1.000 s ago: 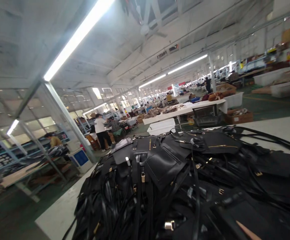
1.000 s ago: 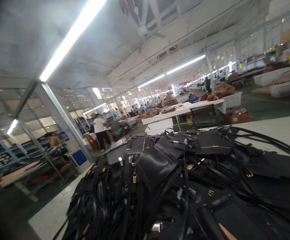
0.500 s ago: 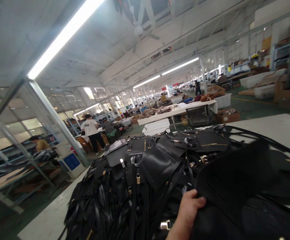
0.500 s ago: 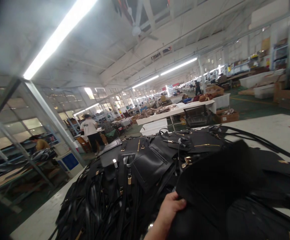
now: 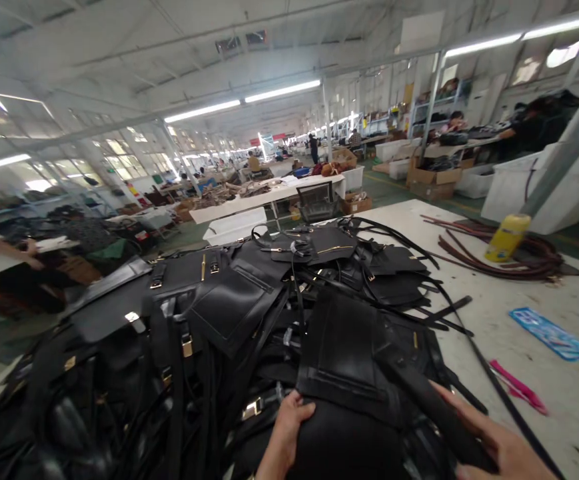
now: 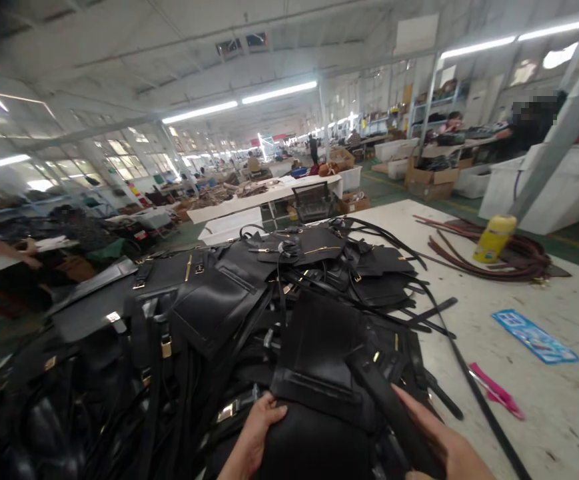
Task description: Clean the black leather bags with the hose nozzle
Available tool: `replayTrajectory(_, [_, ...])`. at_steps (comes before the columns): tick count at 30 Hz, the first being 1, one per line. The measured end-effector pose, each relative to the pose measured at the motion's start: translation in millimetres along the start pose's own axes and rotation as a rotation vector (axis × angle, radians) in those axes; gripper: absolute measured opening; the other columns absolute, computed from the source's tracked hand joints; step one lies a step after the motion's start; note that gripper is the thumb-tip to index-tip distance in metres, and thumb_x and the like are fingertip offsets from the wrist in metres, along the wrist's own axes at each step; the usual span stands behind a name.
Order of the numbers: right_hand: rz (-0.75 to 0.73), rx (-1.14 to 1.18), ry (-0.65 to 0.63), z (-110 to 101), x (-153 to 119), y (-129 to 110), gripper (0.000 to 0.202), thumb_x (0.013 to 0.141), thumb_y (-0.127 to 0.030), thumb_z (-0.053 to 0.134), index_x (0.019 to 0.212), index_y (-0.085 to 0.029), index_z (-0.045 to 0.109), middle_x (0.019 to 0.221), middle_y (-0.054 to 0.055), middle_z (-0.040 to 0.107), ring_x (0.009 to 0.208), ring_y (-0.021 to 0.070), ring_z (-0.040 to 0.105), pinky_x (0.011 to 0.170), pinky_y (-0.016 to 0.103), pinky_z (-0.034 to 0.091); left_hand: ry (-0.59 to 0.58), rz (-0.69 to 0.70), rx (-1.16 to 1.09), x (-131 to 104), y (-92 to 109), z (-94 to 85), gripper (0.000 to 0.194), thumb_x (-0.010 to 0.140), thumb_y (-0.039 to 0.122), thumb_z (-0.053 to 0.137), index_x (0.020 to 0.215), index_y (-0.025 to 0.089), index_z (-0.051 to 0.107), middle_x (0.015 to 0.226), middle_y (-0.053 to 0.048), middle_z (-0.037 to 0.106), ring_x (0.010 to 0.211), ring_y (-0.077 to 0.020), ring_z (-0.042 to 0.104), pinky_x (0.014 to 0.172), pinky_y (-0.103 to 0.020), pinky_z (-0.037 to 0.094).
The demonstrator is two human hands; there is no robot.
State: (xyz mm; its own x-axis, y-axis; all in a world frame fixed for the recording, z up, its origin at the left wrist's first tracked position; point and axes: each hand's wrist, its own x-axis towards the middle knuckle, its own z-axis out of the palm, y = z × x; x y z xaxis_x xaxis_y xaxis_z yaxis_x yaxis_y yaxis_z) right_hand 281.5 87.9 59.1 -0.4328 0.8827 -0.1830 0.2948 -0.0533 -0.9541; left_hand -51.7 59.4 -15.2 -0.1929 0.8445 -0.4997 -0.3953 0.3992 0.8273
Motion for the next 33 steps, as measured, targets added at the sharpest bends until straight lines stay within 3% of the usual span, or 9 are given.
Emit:
replayTrajectory(3, [0.12,0.202,-0.152,26,13,-13,0.082,0.054,-0.023,0.059,0.133,-0.021,0.033,0.11,0.006,0.059,0.073,0.0241,0.062,0.055,0.027,0.051,0.067,0.103,0.087,9,2,0.9,0.058,0.039,0.043,0.073,0.088,0.014,0.062,0.079,-0.009,0.066,0.078,-0.0243,0.062,0.077,-0.036,0.046])
replayTrajectory(6, [0.233,0.31,-0.207,38,21,-13,0.089,0.052,-0.013,0.054,0.135,-0.022,0.026,0.098,0.003,0.062,0.046,0.0107,0.053,0.037,0.019,0.042,0.125,0.13,0.207,18,1,2.7,0.048,0.046,0.049,0.069,0.078,0.014,0.063,0.069,-0.007,0.066,0.071,-0.0236,0.061,0.07,-0.035,0.047])
replayTrajectory(13, [0.269,0.379,-0.3,42,54,3,0.089,0.048,-0.003,0.052,0.132,-0.024,0.032,0.104,0.002,0.059,0.038,0.004,0.048,0.034,0.015,0.041,0.179,0.149,0.444,43,-4,3.2,0.028,0.05,0.035,0.068,0.066,0.013,0.064,0.068,-0.006,0.067,0.073,-0.0253,0.061,0.068,-0.032,0.046])
replayTrajectory(17, [0.239,0.283,-0.386,68,90,-6,0.089,0.047,-0.001,0.054,0.13,-0.027,0.034,0.107,0.001,0.059,0.038,0.0057,0.052,0.033,0.016,0.042,0.166,0.166,0.509,47,-6,8.4,0.026,0.048,0.03,0.068,0.069,0.014,0.066,0.072,-0.004,0.069,0.076,-0.0259,0.062,0.068,-0.031,0.046])
replayTrajectory(21, [0.203,0.261,-0.373,85,122,-22,0.087,0.048,-0.003,0.059,0.129,-0.025,0.037,0.093,0.001,0.064,0.037,0.0075,0.052,0.032,0.017,0.04,0.167,0.165,0.515,47,-8,8.5,0.029,0.049,0.034,0.068,0.071,0.014,0.067,0.07,-0.004,0.069,0.074,-0.0261,0.062,0.068,-0.032,0.047])
replayTrajectory(23, [0.171,0.281,-0.32,76,128,-28,0.085,0.05,-0.006,0.061,0.129,-0.024,0.037,0.095,0.001,0.063,0.041,0.008,0.053,0.034,0.018,0.042,0.179,0.163,0.503,49,-9,3.9,0.034,0.051,0.038,0.067,0.074,0.014,0.067,0.073,-0.005,0.069,0.075,-0.0253,0.062,0.07,-0.033,0.047])
replayTrajectory(26, [0.131,0.32,-0.194,39,115,-31,0.083,0.055,-0.01,0.059,0.132,-0.025,0.03,0.097,0.0,0.061,0.047,0.0076,0.053,0.04,0.019,0.044,0.204,0.16,0.485,53,-8,-6.5,0.04,0.052,0.044,0.065,0.078,0.013,0.066,0.079,-0.006,0.07,0.077,-0.0241,0.063,0.074,-0.034,0.048])
replayTrajectory(30, [0.168,0.332,-0.088,-12,69,-15,0.083,0.058,-0.012,0.055,0.134,-0.021,0.025,0.092,0.001,0.062,0.047,0.0087,0.051,0.04,0.02,0.044,0.199,0.156,0.492,59,-8,-15.7,0.043,0.05,0.044,0.066,0.08,0.013,0.066,0.081,-0.007,0.07,0.081,-0.0259,0.062,0.077,-0.036,0.047])
replayTrajectory(33, [0.285,0.351,-0.101,-24,25,13,0.086,0.052,-0.008,0.053,0.132,-0.025,0.03,0.097,0.001,0.06,0.042,0.0071,0.05,0.039,0.019,0.043,0.184,0.155,0.504,63,-11,-17.0,0.045,0.05,0.046,0.066,0.08,0.012,0.066,0.081,-0.007,0.07,0.083,-0.027,0.062,0.077,-0.036,0.047])
